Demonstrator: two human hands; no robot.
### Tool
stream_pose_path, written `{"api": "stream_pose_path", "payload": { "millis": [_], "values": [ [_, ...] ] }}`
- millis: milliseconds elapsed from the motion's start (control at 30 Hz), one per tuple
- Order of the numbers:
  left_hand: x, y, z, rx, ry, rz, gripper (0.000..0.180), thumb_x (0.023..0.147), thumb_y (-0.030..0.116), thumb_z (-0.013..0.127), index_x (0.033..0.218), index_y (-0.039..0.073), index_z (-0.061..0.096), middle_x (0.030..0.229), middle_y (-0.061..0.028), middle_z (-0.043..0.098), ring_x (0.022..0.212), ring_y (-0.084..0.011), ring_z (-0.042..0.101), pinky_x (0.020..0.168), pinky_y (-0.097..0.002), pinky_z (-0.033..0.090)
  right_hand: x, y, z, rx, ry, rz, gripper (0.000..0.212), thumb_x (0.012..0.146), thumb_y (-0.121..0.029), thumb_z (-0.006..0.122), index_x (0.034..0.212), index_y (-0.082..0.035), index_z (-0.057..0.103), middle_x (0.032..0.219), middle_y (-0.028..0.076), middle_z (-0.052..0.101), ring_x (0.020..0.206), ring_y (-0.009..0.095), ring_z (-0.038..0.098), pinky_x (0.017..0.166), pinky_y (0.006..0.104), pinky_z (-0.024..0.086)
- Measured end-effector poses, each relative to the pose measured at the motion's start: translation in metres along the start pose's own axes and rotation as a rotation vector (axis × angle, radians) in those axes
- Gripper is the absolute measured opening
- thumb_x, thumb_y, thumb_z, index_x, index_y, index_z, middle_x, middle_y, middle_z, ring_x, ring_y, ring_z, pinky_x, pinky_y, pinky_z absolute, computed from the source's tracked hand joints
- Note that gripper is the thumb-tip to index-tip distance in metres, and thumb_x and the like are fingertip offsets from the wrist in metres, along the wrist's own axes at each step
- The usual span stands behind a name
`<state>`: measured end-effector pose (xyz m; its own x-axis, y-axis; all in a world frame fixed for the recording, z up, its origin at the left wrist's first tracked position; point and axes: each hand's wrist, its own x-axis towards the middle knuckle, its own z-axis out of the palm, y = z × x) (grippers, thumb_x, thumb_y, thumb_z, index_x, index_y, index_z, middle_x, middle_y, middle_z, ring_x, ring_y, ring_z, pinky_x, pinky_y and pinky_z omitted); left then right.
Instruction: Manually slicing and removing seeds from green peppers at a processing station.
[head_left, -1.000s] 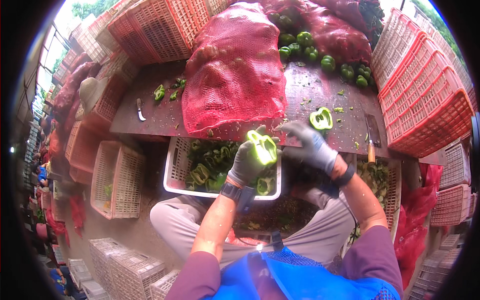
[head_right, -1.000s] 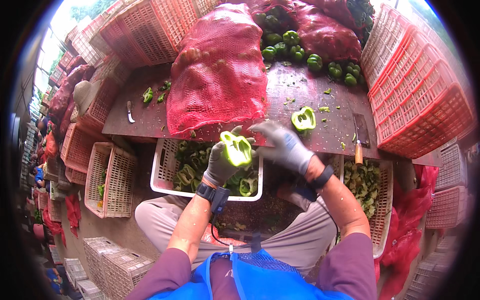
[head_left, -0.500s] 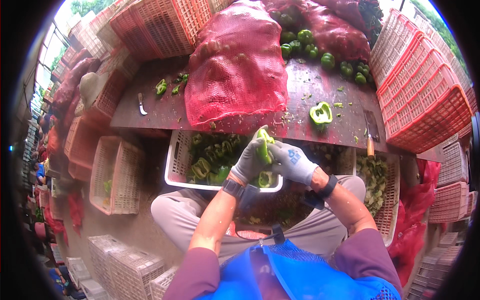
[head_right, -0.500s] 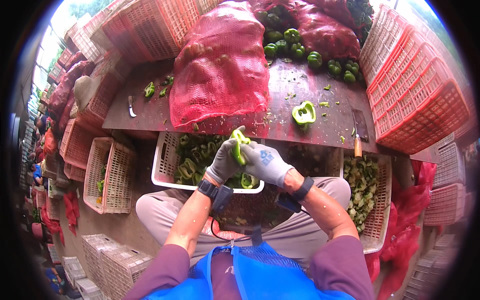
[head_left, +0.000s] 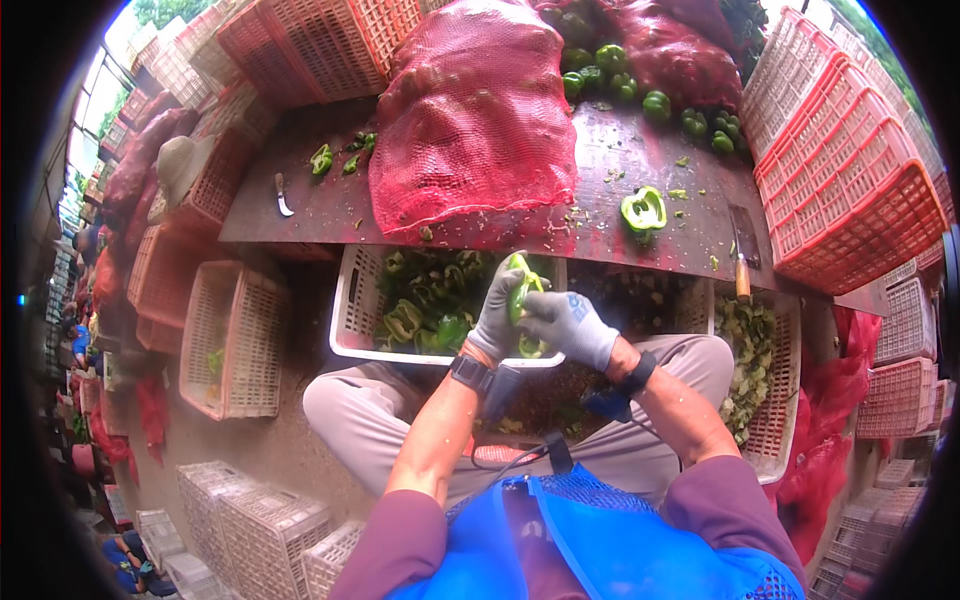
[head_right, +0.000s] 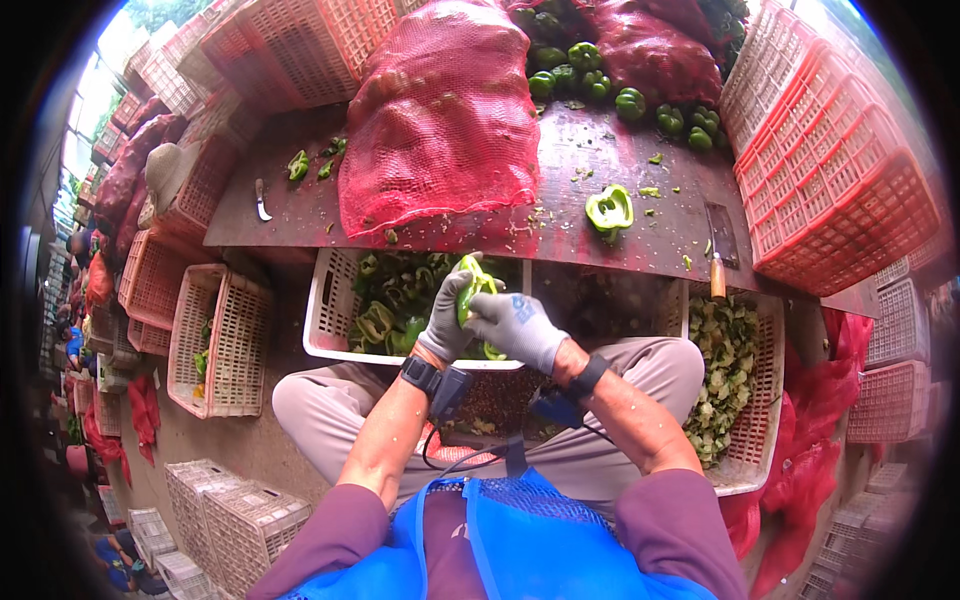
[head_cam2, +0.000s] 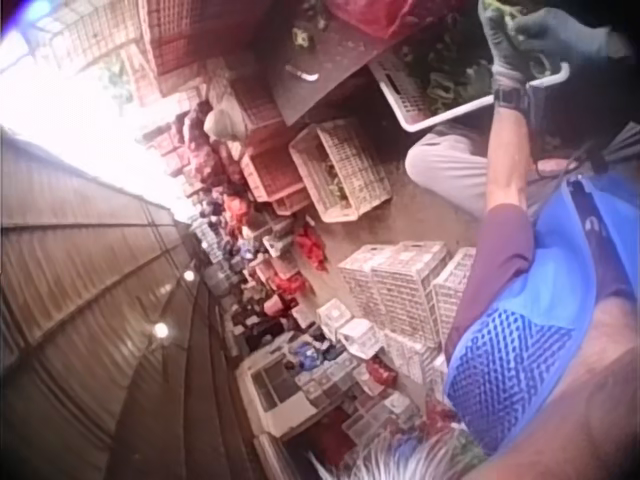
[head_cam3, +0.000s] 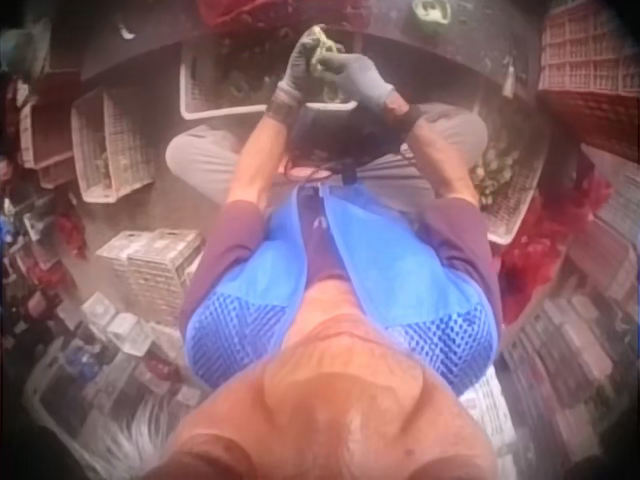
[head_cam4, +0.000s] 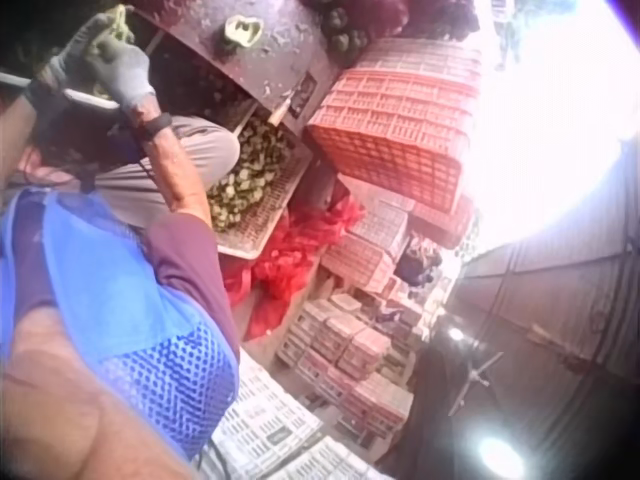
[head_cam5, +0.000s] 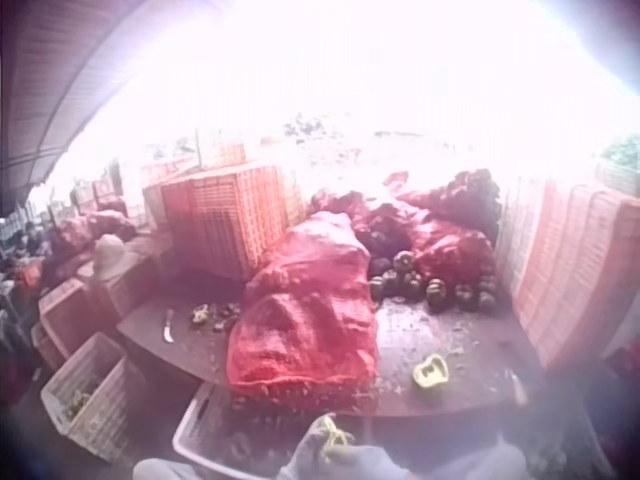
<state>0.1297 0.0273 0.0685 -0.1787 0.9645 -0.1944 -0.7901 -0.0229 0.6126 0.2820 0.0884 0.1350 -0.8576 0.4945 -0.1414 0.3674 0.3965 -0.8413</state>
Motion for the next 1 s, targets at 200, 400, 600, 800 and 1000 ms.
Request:
{"api": "stream_pose_path", "payload": {
  "millis": [200,400,600,800,1000],
  "values": [
    [0.006,-0.03,-0.018,-0.213,0.03,0.044,0.051,0.095,0.04,0.065,0.138,0.013,0.052,0.108,-0.0195,0.071,0.09,-0.0301,0.071,0.081,-0.0435,0.06,-0.027,0.006,0.007,-0.301,0.272,-0.354,0.017,0.094,-0.023,0.069,0.091,-0.009,0.059,0.074,0.017,0.065,0.073,0.039,0.069,0.059,0.0492,0.051],
    [0.016,-0.01,-0.042,-0.381,0.031,0.049,0.046,0.093,0.047,0.067,0.128,0.017,0.063,0.116,-0.0174,0.071,0.096,-0.0364,0.071,0.079,-0.0482,0.061,-0.112,0.038,-0.089,-0.474,0.589,-0.225,0.002,0.094,-0.006,0.065,0.095,-0.007,0.067,0.078,0.014,0.066,0.067,0.032,0.068,0.056,0.041,0.054],
    [0.027,0.004,-0.124,-0.335,0.231,-0.002,0.041,0.087,0.055,0.072,0.106,0.019,0.067,0.109,-0.0133,0.072,0.098,-0.0359,0.07,0.076,-0.0474,0.06,-0.203,0.142,-0.2,-1.22,0.391,0.61,0.04,0.092,-0.013,0.065,0.131,-0.014,0.059,0.106,0.016,0.069,0.091,0.038,0.07,0.075,0.0483,0.058],
    [0.022,0.004,-0.045,-0.375,0.106,-0.068,0.045,0.091,0.05,0.068,0.12,0.016,0.066,0.116,-0.016,0.071,0.099,-0.0387,0.07,0.076,-0.0458,0.059,-0.081,0.062,-0.127,-0.449,0.343,-0.066,0.05,0.089,-0.021,0.072,0.136,-0.012,0.058,0.11,0.018,0.069,0.098,0.038,0.069,0.082,0.0473,0.057],
    [0.007,0.003,-0.006,-0.243,0.107,-0.012,0.041,0.096,0.044,0.064,0.122,0.013,0.061,0.117,-0.0143,0.069,0.109,-0.0295,0.067,0.098,-0.0472,0.054,0.019,-0.009,-0.039,-0.564,-0.013,-0.373,0.021,0.091,-0.02,0.069,0.107,-0.008,0.064,0.093,0.016,0.068,0.085,0.037,0.071,0.071,0.0485,0.057]
  ]
}}
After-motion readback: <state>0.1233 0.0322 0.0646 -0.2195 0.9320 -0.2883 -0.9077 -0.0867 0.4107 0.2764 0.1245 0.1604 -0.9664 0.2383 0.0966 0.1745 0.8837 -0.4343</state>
